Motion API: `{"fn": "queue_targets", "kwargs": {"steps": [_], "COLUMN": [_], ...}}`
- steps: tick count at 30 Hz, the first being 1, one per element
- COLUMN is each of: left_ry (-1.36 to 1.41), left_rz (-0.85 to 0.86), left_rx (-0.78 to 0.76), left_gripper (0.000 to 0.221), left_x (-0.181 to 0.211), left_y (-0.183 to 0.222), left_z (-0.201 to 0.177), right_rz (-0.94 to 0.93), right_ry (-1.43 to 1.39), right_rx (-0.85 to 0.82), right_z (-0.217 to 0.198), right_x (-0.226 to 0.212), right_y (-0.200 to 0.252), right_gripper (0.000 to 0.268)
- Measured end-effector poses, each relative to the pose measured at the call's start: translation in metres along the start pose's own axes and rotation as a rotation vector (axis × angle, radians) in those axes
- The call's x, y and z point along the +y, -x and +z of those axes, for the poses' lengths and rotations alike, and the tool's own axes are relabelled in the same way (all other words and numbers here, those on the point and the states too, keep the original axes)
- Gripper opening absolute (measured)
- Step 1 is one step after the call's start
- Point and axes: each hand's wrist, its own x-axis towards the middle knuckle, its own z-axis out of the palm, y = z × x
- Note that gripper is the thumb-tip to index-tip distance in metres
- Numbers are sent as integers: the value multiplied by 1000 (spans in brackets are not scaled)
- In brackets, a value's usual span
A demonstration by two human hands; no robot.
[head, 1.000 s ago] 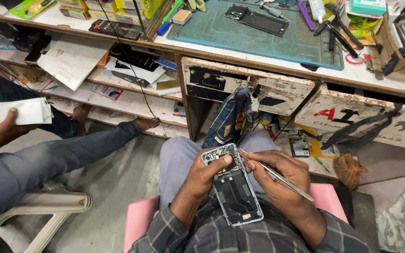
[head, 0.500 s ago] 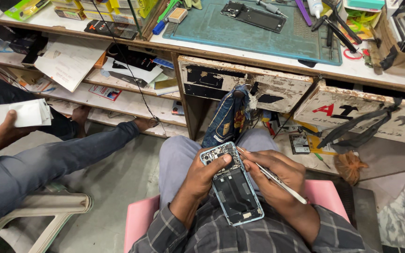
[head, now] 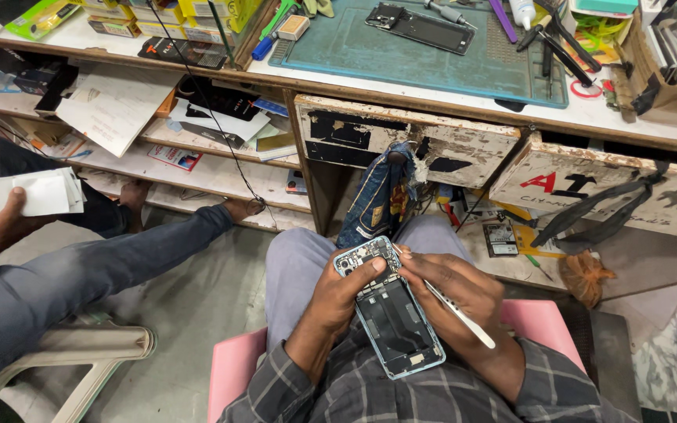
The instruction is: The person uses tweezers to manipulate small internal components and ribbon cables inside a disassembled smartphone chassis. They carefully lift and adjust connectors on the motherboard while holding the device steady with their other hand.
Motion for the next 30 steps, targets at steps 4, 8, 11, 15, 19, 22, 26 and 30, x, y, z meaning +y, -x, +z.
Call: {"fn": "queue_targets", "kwargs": {"steps": [4,8,11,15,19,22,26,30], "left_ry": [-1,8,26,51,64,52,70,85], "left_rz": [-5,-5,-16,-20,-19,-19,-39,-38], "left_rx": [7,7,35,53,-20,-69,-59,-53], "left_gripper": [31,30,28,26,29,34,36,35], "left_x": [0,-2,-6,-9,-2,4,9,10], "left_y": [0,0,0,-1,0,4,3,3], "left_z": [0,-3,-5,-5,-1,4,10,10], "right_rz": [-36,-44,-54,28,242,338,359,325], "right_ry": [20,47,81,17,-274,-372,-413,-400], "right_rx": [14,10,9,30,53,89,100,65], "right_z": [2,2,2,5,4,5,6,5], "right_x": [1,0,1,3,14,23,27,26], "right_y": [-1,-2,-2,4,17,27,32,28], "right_gripper": [29,30,31,30,25,22,19,17]}}
